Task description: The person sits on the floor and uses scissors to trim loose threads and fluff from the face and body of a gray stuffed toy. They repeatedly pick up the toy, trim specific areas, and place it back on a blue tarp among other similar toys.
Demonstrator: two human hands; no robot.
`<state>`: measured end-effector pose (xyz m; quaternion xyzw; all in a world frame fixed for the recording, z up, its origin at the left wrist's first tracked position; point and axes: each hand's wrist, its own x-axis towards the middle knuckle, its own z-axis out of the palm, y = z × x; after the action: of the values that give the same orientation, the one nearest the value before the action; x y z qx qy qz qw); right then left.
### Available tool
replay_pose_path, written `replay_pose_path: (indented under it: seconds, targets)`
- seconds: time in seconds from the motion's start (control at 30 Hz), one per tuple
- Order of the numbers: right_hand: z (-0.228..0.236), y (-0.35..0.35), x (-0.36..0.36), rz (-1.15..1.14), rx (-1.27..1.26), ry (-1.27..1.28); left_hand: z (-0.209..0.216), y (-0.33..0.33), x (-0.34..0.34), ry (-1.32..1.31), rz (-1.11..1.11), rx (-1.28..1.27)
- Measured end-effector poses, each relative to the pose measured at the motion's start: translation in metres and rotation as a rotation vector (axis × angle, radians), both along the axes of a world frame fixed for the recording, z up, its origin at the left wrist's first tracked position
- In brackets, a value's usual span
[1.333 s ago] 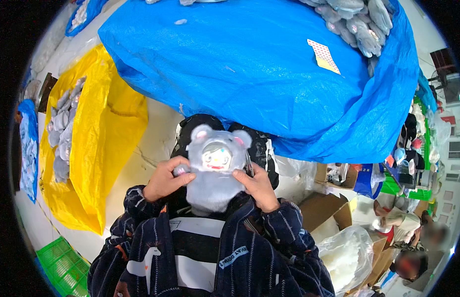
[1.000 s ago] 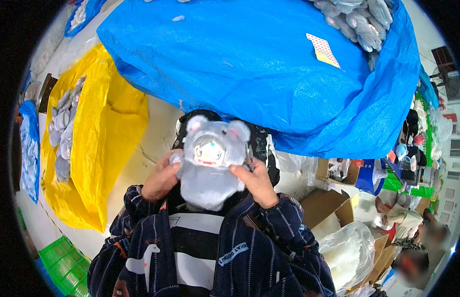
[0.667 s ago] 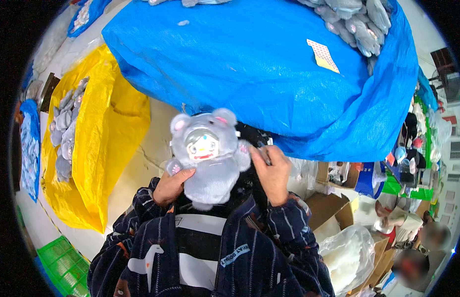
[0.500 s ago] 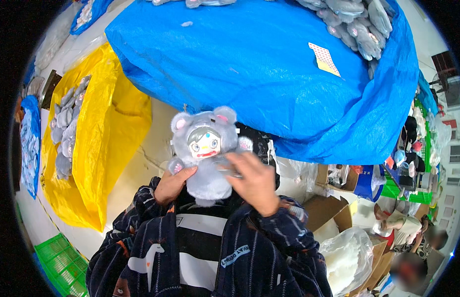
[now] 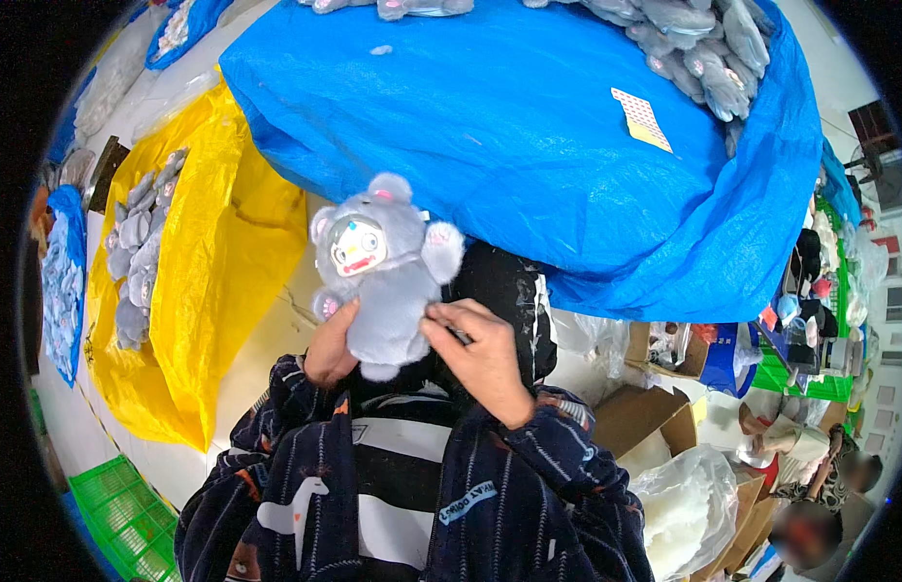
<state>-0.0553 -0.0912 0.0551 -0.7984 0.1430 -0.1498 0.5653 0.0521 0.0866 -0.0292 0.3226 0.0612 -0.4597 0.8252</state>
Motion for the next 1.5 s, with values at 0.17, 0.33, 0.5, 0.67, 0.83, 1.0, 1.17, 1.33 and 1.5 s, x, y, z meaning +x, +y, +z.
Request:
replay_pose_path:
  seconds: [0.17,0.33,0.5,0.67,0.83,1.0,1.17,1.33,1.5]
  targets:
    - [-0.029,0.004,0.003,0.126,0.057,0.11,0.002,0.0,-0.008,-0.143,0.087,0.067]
    - [-0.025,0.001,0.001,0.177,0.748,0.526,0.0,-0.001,-0.014,-0.211,0.12,0.149]
    - [-0.013,0.015,0.002,0.107,1.013,0.346,0.003,-0.004,0.0,-0.19,0.147,0.292]
    - [-0.003,0.029,0.0,0.094,0.576,0.175,-0.003,-0.011,0.012,-0.032,0.257,0.095]
    - [-0.012,0.003,-0.003,0.046,0.909,0.357,0.003,-0.011,0.012,-0.059,0.251,0.106]
    - [-0.023,0.02,0.014,-0.013,0.471,0.301,0.008,-0.019,0.004,-0.176,0.22,0.15]
    - [-0.034,0.014,0.013,-0.027,0.997,0.35,0.028,-0.017,0.011,-0.009,0.147,-0.06]
    - [-0.046,0.001,0.006,-0.067,1.101,0.373,0.011,0.007,0.014,-0.141,0.126,0.154]
    - [-0.04,0.011,0.013,-0.138,1.067,0.344,0.036,0.024,0.008,-0.384,-0.107,0.351]
